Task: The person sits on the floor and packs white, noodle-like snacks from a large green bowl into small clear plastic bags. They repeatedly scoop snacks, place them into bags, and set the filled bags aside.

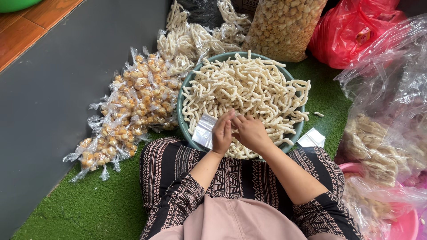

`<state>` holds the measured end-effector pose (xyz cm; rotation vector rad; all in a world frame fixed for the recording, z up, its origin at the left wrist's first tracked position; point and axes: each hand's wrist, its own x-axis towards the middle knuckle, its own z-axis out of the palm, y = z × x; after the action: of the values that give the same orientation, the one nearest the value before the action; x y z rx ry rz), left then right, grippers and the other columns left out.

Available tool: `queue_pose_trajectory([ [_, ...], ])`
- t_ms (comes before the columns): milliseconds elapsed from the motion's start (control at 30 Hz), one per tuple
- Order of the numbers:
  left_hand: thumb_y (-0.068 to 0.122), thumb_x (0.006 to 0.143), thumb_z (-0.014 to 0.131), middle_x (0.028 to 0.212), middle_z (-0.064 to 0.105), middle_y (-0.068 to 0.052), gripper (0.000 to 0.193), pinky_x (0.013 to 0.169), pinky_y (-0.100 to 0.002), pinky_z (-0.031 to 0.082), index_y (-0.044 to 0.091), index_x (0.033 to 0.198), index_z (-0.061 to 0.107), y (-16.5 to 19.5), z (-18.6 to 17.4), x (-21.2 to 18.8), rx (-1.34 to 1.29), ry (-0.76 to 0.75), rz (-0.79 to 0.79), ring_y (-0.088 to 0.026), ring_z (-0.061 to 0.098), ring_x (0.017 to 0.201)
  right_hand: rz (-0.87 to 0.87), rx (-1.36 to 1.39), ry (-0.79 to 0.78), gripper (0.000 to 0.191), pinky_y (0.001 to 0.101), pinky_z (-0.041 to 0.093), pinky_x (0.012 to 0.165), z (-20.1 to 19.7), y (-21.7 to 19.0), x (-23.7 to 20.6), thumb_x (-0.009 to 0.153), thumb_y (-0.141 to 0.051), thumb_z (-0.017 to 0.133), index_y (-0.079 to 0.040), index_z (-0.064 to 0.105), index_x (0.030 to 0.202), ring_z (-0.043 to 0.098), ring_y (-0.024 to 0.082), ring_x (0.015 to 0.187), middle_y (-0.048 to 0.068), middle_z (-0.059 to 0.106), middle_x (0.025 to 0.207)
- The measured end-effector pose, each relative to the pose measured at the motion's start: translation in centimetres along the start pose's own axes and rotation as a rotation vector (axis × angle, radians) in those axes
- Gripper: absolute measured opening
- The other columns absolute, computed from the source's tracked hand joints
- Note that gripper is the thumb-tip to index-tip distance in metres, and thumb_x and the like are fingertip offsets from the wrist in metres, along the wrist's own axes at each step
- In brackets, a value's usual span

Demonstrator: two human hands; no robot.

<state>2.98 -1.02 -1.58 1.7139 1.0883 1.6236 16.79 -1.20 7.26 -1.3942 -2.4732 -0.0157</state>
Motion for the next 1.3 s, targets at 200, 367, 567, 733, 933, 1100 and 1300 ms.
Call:
queue_pose_trajectory([
  [200,0.019,0.110,0.045,0.154,0.051,-0.013,0.040,0.114,-0.041,0.053,0.011,0.149,0.050,1.0,0.0,-0.5,0.060,0.017,0.279,-0.035,0.058,0.136,0.195,0.024,-0.064,0.025,0.0408,0.055,0.061,-0.4,2.3,0.6,0.100,-0.028,0.063,-0.016,0.066,0.121,0.068,0.024,0.070,0.005,0.073,0.095],
  [367,0.023,0.106,0.051,0.154,0.050,-0.016,0.052,0.105,-0.040,0.058,0.015,0.156,0.038,-1.0,0.4,0.2,-0.213,-0.036,-0.192,-0.028,0.068,0.121,0.530,0.348,-0.184,0.022,0.0354,0.054,0.067,-2.4,5.8,1.4,0.106,-0.023,0.051,-0.017,0.071,0.113,0.069,0.018,0.077,0.004,0.075,0.093],
  [567,0.033,0.097,0.071,0.156,0.048,-0.018,0.075,0.114,-0.044,0.046,0.016,0.160,0.033,-1.8,0.8,0.7,-0.268,-0.172,-0.422,-0.030,0.051,0.140,0.390,0.815,-0.123,0.022,0.0305,0.054,0.074,-4.2,8.3,-0.1,0.105,-0.017,0.050,-0.009,0.070,0.111,0.063,0.015,0.078,0.004,0.072,0.091],
  [733,0.034,0.083,0.082,0.143,0.053,-0.011,0.077,0.108,-0.044,0.045,0.017,0.146,0.042,-0.7,0.6,0.8,-0.140,-0.313,-0.495,-0.025,0.052,0.129,0.293,0.908,-0.172,0.022,0.0301,0.056,0.077,-4.3,8.0,-0.5,0.105,-0.021,0.054,-0.008,0.071,0.110,0.065,0.012,0.083,0.002,0.073,0.092],
  [933,0.014,0.093,0.077,0.106,0.077,-0.002,0.021,0.098,-0.037,0.056,0.012,0.114,0.074,-1.6,0.8,0.3,-0.500,-0.354,-0.578,-0.016,0.070,0.102,0.432,0.720,-0.146,0.027,0.0372,0.056,0.080,-6.3,6.8,0.1,0.104,-0.027,0.056,-0.014,0.069,0.124,0.070,0.020,0.086,0.010,0.077,0.096],
  [1100,0.000,0.096,0.069,0.106,0.076,-0.002,0.026,0.091,-0.030,0.059,0.013,0.117,0.073,-2.3,1.0,0.1,-0.880,-0.338,-0.689,-0.013,0.070,0.098,0.537,0.628,-0.225,0.038,0.0385,0.056,0.084,-7.4,6.5,0.4,0.099,-0.032,0.061,-0.019,0.063,0.134,0.073,0.022,0.099,0.011,0.076,0.112],
  [1300,0.002,0.099,0.065,0.117,0.074,-0.002,0.029,0.083,-0.033,0.056,0.015,0.124,0.069,-2.4,0.5,0.2,-1.031,-0.267,-0.870,-0.014,0.069,0.107,0.597,0.506,-0.187,0.034,0.0381,0.054,0.091,-5.5,8.2,0.1,0.100,-0.029,0.062,-0.019,0.068,0.131,0.069,0.026,0.108,0.014,0.069,0.121],
])
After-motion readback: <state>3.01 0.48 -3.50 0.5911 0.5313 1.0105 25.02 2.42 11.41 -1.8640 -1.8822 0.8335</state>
